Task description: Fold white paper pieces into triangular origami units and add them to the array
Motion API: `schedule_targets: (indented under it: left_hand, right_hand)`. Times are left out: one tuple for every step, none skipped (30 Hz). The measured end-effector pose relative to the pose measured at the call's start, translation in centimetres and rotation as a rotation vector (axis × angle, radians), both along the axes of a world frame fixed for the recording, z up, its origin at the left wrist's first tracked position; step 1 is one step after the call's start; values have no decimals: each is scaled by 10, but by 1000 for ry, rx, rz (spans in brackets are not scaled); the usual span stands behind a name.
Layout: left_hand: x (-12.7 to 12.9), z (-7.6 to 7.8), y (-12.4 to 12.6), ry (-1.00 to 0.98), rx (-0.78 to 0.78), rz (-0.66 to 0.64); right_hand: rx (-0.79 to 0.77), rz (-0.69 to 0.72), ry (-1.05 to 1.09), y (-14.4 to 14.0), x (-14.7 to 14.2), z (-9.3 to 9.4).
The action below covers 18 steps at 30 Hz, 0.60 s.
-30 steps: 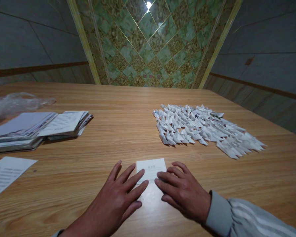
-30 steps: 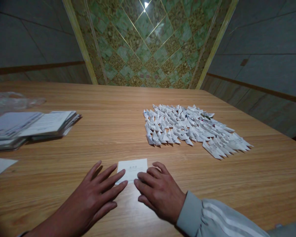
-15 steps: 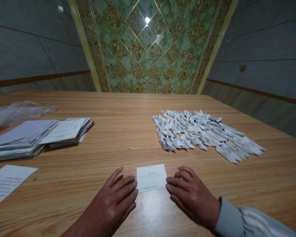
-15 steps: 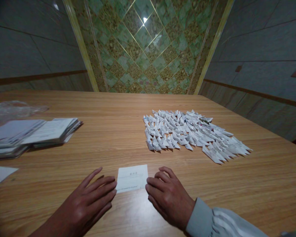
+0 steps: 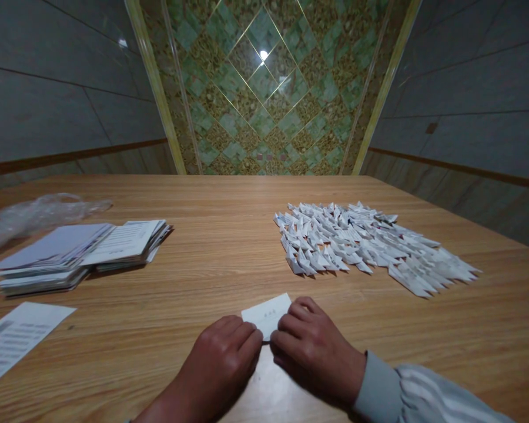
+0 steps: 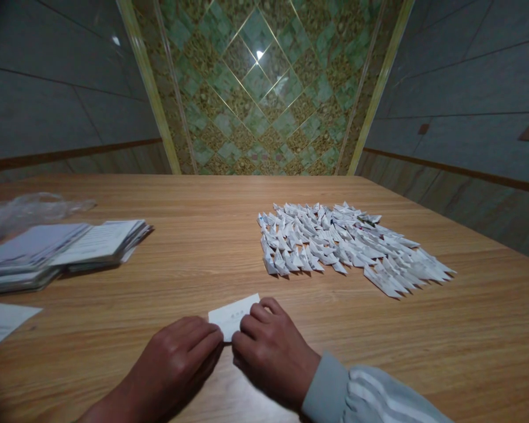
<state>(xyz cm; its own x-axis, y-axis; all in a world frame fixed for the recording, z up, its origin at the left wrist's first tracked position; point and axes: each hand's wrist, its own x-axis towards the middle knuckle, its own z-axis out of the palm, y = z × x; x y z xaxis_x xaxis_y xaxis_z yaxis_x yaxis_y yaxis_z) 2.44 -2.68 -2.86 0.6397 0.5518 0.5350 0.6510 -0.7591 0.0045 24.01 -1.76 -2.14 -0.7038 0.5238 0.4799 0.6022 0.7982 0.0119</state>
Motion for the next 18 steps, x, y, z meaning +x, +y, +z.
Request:
schedule_targets:
  left_hand:
    - [0, 2, -2, -41, -4, -2]
    - [-1, 4, -3, -91, -17, -18]
    - [-2, 7, -3, -153, -46, -39]
    - [-4, 9, -2, -228, -97, -47]
    - [-7, 12, 0, -324, -166, -26]
    - [-10, 14, 2, -433, -261, 29]
    - [-13, 15, 5, -553, -379, 106]
    - [-16, 15, 8, -677, -520, 172]
    - [-18, 14, 10, -801, -678, 216]
    - [-19, 12, 12, -914, -850, 231]
    - [-20, 10, 13, -1010, -1021, 218]
    - [-19, 9, 13, -1084, -1181, 187]
    - [-17, 7, 13, -1140, -1317, 148]
    - [-15, 7, 12, -1181, -1419, 102]
    - [-13, 7, 11, -1214, -1487, 52]
    - [-10, 7, 10, -1249, -1526, 6]
    - [-7, 8, 10, -1275, -1543, -38]
    - [-4, 10, 10, -1296, -1549, -69]
  right_hand:
    - [44, 14, 13, 0, -4, -2]
    - [75, 27, 31, 0, -6, -3]
    - [101, 33, 57, 0, -7, -3]
    - [117, 33, 86, 1, -6, -2]
    - [128, 28, 119, 2, -4, 0]
    - [138, 23, 155, 3, -1, 2]
    - [144, 19, 190, 4, 2, 5]
    - [151, 20, 225, 5, 5, 8]
    - [153, 21, 254, 6, 7, 10]
    - [154, 19, 279, 7, 9, 12]
    - [157, 21, 303, 7, 10, 13]
    - [159, 23, 321, 8, 10, 13]
    - [162, 30, 334, 8, 10, 13]
    - [162, 44, 337, 8, 9, 13]
    - [160, 62, 329, 9, 7, 12]
    - [159, 82, 316, 10, 6, 12]
    - [156, 99, 296, 11, 4, 11]
    - [150, 111, 277, 12, 2, 9]
